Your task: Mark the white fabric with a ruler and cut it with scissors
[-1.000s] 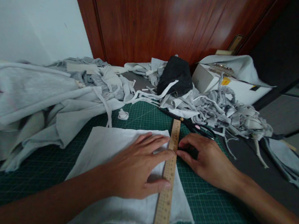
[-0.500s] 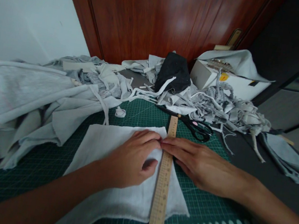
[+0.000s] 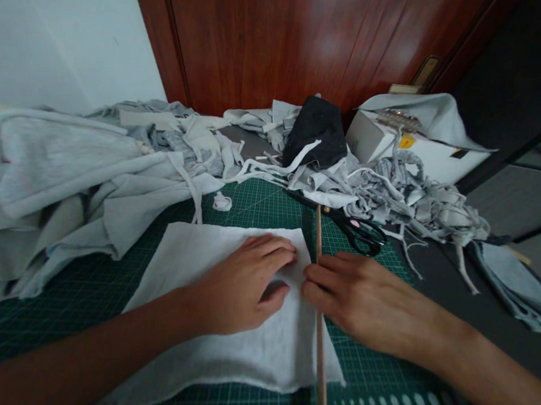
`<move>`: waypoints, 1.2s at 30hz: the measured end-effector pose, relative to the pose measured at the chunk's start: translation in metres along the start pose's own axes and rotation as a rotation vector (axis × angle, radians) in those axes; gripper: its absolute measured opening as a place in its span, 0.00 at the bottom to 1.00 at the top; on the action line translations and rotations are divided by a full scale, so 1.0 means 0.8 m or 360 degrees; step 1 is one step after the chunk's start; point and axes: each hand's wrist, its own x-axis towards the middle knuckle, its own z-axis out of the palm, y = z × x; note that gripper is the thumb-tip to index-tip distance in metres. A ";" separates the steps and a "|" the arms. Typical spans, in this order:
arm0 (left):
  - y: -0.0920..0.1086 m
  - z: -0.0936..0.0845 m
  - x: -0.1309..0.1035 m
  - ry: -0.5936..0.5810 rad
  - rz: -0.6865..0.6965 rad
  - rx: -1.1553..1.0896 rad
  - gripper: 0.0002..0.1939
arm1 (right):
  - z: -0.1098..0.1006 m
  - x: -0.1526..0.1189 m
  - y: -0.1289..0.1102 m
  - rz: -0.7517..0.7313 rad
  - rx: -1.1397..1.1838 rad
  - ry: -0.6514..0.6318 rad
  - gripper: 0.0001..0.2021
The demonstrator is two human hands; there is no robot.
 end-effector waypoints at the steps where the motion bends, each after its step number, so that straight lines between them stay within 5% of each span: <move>1: -0.001 0.001 -0.001 0.0017 -0.0015 -0.0023 0.17 | -0.001 0.000 0.000 -0.0009 -0.0066 0.0060 0.09; 6: -0.006 0.001 -0.002 0.0157 -0.0179 -0.0372 0.28 | 0.008 0.003 0.001 0.0089 -0.0201 0.0492 0.22; 12: -0.008 -0.009 0.004 0.0137 -0.0116 -0.0436 0.26 | 0.047 0.015 -0.009 0.0184 0.0065 0.0639 0.19; 18: 0.001 -0.004 0.004 0.0067 -0.0120 -0.0001 0.16 | 0.045 0.014 0.010 0.0512 0.0836 0.0553 0.09; 22: 0.006 -0.002 0.004 0.0053 -0.0125 0.0143 0.15 | 0.046 0.030 0.050 0.0908 0.0818 0.0362 0.11; 29: 0.003 0.001 -0.001 0.0055 -0.0102 0.0218 0.22 | 0.050 0.070 0.073 0.1017 0.0753 0.0060 0.05; 36: 0.015 0.004 0.010 -0.0059 -0.0088 0.0232 0.24 | 0.041 0.046 0.078 0.1103 0.1019 0.0012 0.06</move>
